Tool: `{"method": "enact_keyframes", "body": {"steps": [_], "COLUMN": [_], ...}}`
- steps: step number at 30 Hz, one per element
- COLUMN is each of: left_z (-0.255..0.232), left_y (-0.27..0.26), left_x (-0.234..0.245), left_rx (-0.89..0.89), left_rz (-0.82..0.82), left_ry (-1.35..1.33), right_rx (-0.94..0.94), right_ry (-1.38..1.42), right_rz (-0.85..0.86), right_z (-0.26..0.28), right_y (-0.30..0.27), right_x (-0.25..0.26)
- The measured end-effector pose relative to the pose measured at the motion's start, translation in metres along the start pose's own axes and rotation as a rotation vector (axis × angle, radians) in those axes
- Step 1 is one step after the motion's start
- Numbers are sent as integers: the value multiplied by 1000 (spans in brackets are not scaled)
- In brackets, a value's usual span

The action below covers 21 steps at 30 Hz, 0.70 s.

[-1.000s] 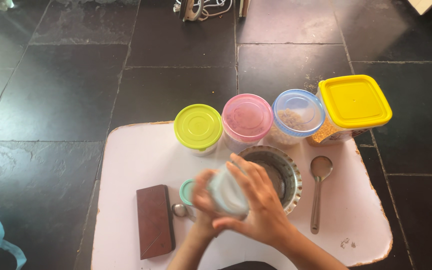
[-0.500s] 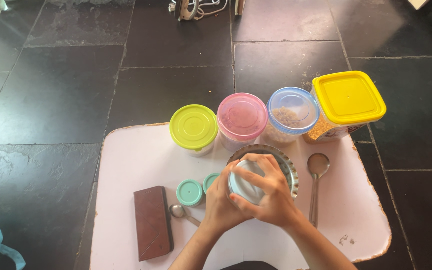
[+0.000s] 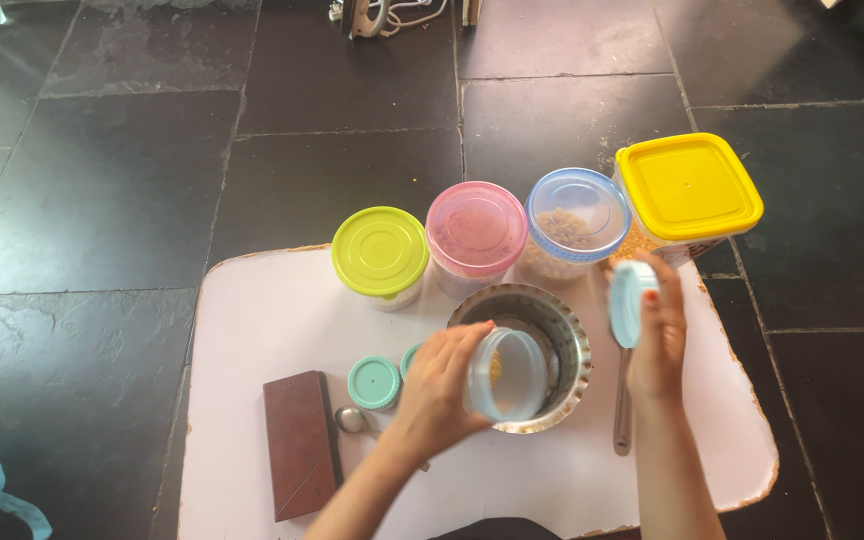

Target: The person opens several plastic containers and a metal bowl, then uses a spoon to scoop grains from the bowl into a small plastic container. They close the small container and place it with the others on the low table.

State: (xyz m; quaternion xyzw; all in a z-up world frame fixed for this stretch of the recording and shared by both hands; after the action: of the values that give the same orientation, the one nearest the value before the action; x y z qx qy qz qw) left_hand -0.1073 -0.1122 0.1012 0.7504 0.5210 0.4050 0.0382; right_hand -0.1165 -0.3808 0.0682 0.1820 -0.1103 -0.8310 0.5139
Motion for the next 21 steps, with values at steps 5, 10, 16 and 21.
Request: {"method": "enact_keyframes", "body": {"steps": [5,10,16,21], "left_z": [2,-4,-35,-46], "left_y": [29,37,40,40], "left_x": [-11,-52,-76,-79], "left_rx": [-249,-535,-898,-1156], "left_rz": [193,314,377,418], "left_ry": [517,1051,1366,1545], "right_rx": [-74,-93,-113,-145], "right_ry": [-642,-687,-619,-474], "right_rz": [-64,-23,45,36], "right_z": [-57,-85,-97,-103], "right_y": [-27,-53,-56,-54], "right_x": [56,71,54,47]}}
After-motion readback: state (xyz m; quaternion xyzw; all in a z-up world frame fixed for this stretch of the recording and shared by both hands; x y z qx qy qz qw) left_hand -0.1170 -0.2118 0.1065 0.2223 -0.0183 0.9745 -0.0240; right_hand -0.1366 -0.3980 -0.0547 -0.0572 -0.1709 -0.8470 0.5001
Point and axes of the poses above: each hand's wrist, its own y-axis towards the middle knuckle, its own x-axis out of the back of the hand, z = x × y, the point moved 6 cm from there along y, towards the middle knuckle, and after that the axes turned 6 degrees about x, right-handed, at the moved point
